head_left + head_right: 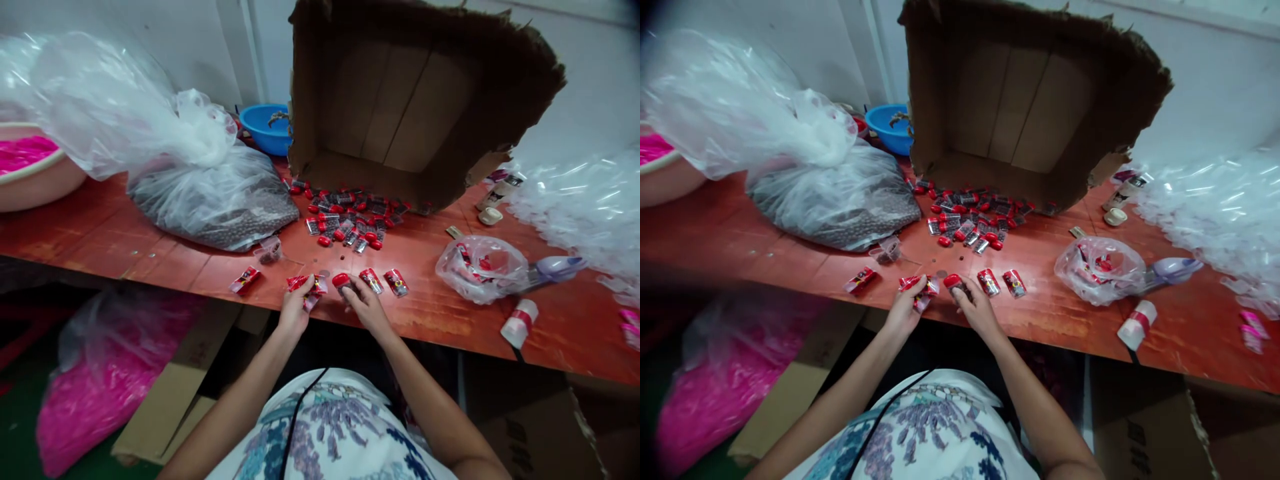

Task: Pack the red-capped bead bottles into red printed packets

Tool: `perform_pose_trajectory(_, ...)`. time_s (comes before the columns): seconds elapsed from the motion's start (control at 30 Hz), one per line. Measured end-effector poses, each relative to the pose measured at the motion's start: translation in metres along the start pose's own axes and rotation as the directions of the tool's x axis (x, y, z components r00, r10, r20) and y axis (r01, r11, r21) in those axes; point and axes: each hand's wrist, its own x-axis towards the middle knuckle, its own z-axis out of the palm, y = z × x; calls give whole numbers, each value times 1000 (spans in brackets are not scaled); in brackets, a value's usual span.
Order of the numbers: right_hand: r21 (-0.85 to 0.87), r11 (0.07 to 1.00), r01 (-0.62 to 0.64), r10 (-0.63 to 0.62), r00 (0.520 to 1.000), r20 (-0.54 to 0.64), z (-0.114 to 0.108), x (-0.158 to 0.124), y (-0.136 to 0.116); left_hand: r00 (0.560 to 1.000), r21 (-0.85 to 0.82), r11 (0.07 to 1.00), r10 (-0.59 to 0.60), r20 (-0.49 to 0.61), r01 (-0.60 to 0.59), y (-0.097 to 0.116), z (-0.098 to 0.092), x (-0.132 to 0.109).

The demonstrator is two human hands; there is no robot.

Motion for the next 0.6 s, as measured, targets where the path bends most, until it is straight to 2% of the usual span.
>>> perform_pose_trajectory(0.07, 116, 991, -70, 69, 997, 17, 6, -8, 0, 1000, 17, 1000, -1, 18, 1, -3, 0, -1)
perform_pose_trajectory(0.13, 146, 986, -80, 78, 997, 17, 9, -11, 2, 999, 42, 999, 14, 45, -16, -5, 0, -3)
perform_pose_trajectory(0.3, 129, 987, -96, 97, 995, 1, 9, -7, 12, 990, 93, 991, 89, 106, -99, -9, -4, 0)
perform_pose_trajectory(0.6, 77, 993, -85, 90, 994, -62, 14, -1, 25, 988, 77, 991, 97, 122, -107, -12, -9, 12)
